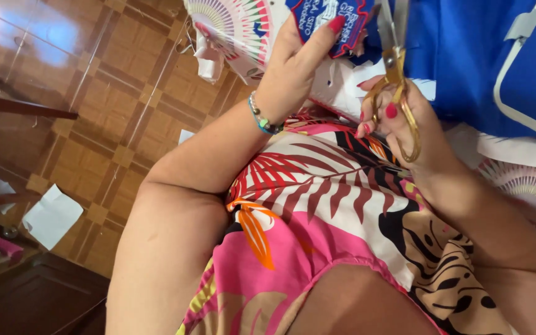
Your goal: Trimming excess fabric from the edges of an embroidered patch using a pair of scissors.
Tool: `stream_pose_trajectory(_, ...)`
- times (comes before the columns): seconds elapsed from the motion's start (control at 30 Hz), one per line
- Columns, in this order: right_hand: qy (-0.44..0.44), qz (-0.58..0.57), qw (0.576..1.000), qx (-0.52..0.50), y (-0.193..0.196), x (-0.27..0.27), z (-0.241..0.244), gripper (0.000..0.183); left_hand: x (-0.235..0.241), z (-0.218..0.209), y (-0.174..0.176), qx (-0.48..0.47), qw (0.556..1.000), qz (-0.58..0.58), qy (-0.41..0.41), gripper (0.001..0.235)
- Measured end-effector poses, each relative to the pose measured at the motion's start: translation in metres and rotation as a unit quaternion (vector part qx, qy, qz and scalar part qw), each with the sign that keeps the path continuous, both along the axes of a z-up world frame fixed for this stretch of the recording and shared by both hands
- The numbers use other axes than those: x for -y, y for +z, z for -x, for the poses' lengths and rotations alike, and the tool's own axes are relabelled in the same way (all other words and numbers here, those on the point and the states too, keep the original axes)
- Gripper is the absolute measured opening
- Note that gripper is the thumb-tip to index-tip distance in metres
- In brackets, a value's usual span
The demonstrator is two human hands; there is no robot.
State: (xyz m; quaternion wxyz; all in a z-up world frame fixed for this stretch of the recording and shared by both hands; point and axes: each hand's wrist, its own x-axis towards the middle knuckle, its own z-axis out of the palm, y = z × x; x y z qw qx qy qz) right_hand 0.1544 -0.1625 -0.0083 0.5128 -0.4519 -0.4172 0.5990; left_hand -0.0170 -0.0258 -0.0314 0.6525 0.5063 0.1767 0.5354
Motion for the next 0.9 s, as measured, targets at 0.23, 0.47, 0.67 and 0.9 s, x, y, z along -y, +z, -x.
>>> stream_pose_trajectory(0.23, 0.011, -0.017, 0.993, 0.117, 0.014, 0.008, 0.005, 0.06, 0.011, -0.01, 0.015, 0.059, 0.994, 0.047, -0.077, 0.019)
stream_pose_trajectory(0.47, -0.008, -0.004, 0.993, 0.12, 0.019, 0.003, 0.013, 0.068, 0.011, -0.011, 0.014, 0.048, 0.994, 0.053, -0.084, 0.02)
stream_pose_trajectory(0.67, -0.019, 0.007, 0.991, 0.131, 0.016, 0.0, 0.011, 0.064, 0.003, -0.009, 0.006, 0.054, 0.993, 0.03, -0.102, 0.021)
stream_pose_trajectory(0.9, -0.007, -0.008, 0.992, 0.126, 0.01, -0.002, 0.006, 0.062, -0.006, 0.006, 0.02, 0.03, 0.987, 0.015, -0.16, 0.022)
